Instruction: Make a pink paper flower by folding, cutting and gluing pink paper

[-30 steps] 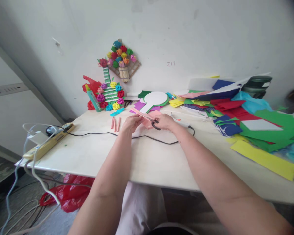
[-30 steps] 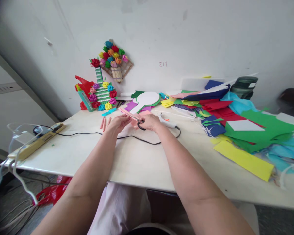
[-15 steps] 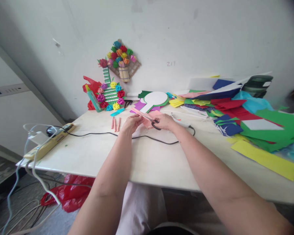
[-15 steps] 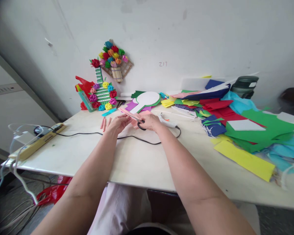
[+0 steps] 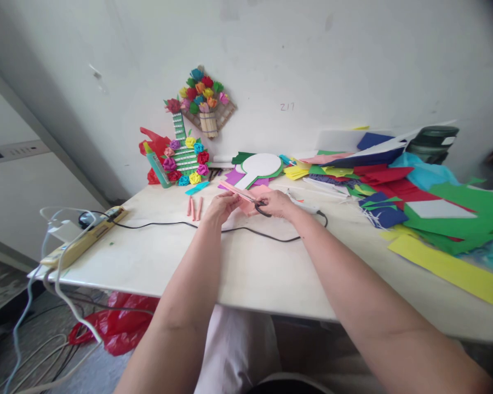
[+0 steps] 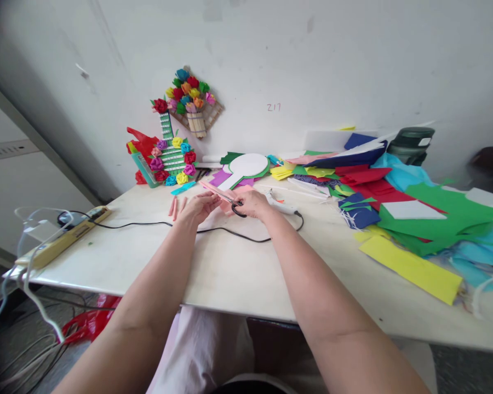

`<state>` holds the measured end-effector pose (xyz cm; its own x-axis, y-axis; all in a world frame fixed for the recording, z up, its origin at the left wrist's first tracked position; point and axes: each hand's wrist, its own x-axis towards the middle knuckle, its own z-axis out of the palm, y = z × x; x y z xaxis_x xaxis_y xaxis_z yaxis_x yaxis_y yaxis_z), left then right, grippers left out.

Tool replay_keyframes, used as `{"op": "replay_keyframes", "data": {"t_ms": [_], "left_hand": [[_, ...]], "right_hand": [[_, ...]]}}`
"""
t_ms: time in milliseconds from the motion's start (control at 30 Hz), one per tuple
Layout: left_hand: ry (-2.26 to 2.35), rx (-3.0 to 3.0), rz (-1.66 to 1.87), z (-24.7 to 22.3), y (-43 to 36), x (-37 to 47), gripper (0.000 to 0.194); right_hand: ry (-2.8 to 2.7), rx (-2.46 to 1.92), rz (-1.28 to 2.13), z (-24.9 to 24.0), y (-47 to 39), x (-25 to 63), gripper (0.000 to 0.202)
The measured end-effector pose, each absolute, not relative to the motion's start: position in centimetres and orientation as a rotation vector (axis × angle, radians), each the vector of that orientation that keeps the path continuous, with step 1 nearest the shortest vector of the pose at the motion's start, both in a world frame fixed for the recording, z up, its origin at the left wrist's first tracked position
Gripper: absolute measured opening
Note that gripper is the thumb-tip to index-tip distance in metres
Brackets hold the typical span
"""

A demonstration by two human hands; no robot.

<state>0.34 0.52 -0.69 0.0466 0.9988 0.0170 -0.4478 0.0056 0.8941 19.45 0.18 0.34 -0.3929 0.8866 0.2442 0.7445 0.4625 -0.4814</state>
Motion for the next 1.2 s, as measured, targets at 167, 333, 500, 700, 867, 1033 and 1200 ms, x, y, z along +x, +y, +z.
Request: {"op": "replay_keyframes", "data": {"t_ms": [167, 333, 500, 700, 867, 1033, 1200], "left_hand": [[0.832, 0.908, 1.352, -0.7, 0.4, 0.3, 0.013], [0.81, 0.927, 1.337, -0.8, 0.6, 0.3, 0.012], [0.802, 0.921, 1.329, -0.7, 0.5, 0.4, 0.014], [0.763, 0.941, 1.323, -0.8, 0.6, 0.4, 0.015], [0.764, 0.933, 1.327, -0.9, 0.7, 0.4, 0.015], [0.771, 0.904, 1.346, -0.8, 0.5, 0.5, 0.014], [0.761, 0.916, 1.352, -0.8, 0.5, 0.4, 0.012]], "right_hand": [[-2.197, -1.415, 0.322, 0.2, 0.1, 19.3, 0.042], [-2.23, -1.46, 0.267, 0.8, -0.5, 19.1, 0.05], [-2.256, -1.471, 0.152, 1.0, -0.8, 18.9, 0.076], [-2.28, -1.454, 0.08, 0.7, -0.6, 18.8, 0.071], [-2.277, -1.446, 0.071, 0.6, -0.5, 18.7, 0.068], [-2.275, -1.417, 0.063, 0.5, -0.3, 18.8, 0.065], [-2.278, -1.405, 0.059, 0.4, -0.3, 18.9, 0.064]]}}
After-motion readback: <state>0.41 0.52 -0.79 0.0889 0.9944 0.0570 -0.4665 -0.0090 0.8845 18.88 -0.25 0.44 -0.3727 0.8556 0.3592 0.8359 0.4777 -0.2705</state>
